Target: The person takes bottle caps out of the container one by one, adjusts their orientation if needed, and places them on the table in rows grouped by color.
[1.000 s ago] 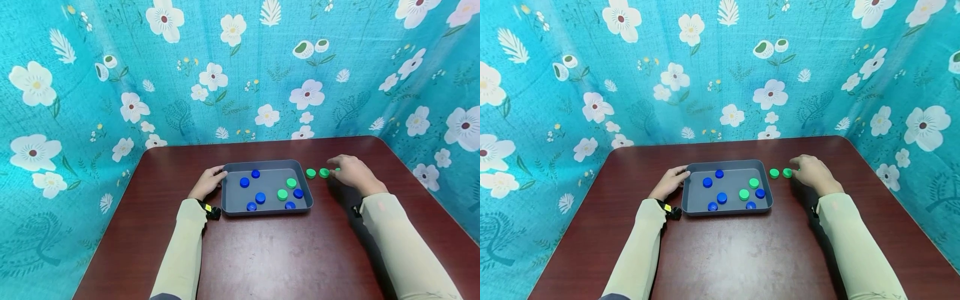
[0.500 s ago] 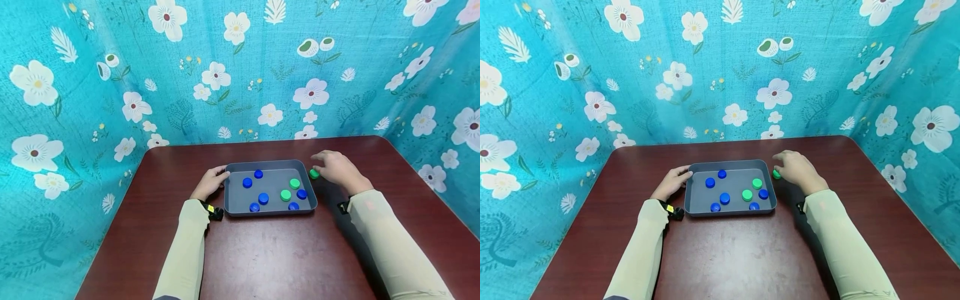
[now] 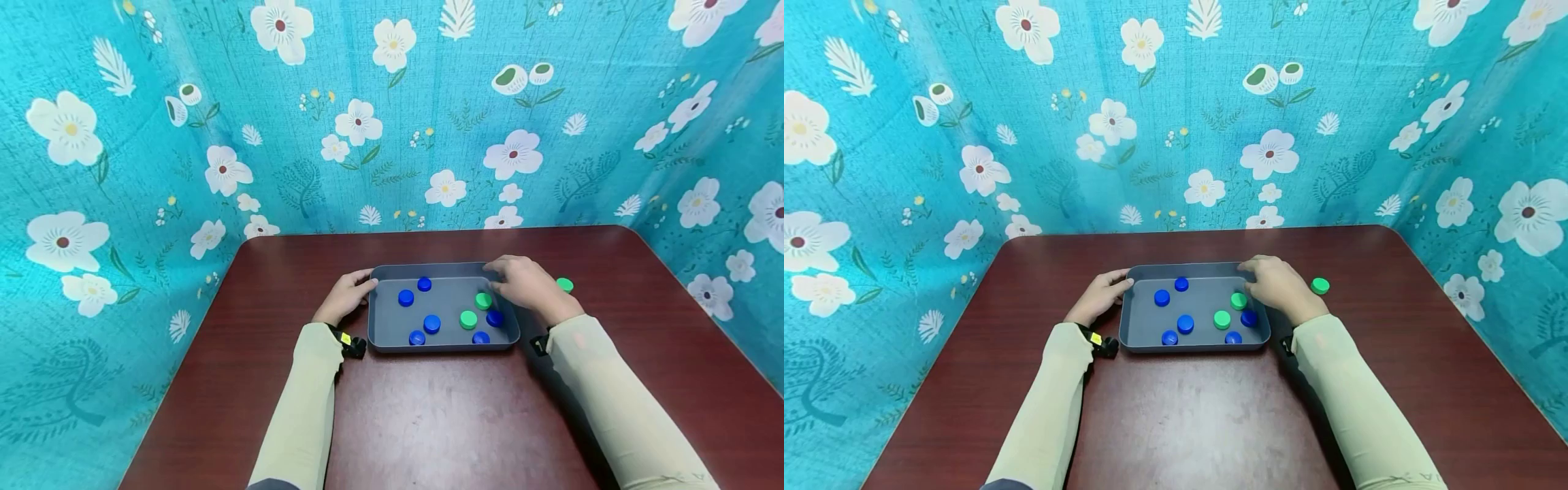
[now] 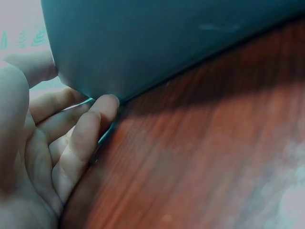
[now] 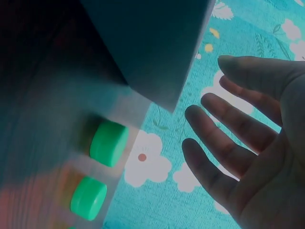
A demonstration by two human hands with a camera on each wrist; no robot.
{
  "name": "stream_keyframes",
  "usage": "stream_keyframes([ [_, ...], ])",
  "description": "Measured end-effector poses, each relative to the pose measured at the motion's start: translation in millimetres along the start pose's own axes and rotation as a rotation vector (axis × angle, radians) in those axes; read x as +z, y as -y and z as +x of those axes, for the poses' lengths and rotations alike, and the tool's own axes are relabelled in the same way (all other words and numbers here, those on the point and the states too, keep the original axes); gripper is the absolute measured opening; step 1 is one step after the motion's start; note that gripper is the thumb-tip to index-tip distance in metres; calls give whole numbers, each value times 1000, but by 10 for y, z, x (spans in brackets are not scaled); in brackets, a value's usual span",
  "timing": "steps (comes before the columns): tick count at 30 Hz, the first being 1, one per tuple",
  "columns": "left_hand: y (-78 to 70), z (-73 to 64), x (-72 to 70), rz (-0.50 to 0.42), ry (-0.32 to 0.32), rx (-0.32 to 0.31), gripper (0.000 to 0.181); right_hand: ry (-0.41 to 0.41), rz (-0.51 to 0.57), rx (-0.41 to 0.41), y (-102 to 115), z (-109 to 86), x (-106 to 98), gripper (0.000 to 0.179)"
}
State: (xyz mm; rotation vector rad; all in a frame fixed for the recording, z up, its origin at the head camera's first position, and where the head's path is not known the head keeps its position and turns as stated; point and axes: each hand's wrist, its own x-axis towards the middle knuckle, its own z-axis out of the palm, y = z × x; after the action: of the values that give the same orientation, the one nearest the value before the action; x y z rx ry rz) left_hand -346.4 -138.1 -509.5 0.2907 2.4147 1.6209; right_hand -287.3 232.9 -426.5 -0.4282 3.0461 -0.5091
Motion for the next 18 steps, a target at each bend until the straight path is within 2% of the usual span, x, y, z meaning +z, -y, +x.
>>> stream_keyframes([
  [5,-25,-1,-8,24,-21,12,44,28,-3,-6,77,16,57,37],
  [9,-7,-17,-3,15,-8,7,44,56,-9,-10,100,-2,108,39],
  [18,1,-36,13,29,-11,-3,44,97,-34,-89,124,-19,152,38],
])
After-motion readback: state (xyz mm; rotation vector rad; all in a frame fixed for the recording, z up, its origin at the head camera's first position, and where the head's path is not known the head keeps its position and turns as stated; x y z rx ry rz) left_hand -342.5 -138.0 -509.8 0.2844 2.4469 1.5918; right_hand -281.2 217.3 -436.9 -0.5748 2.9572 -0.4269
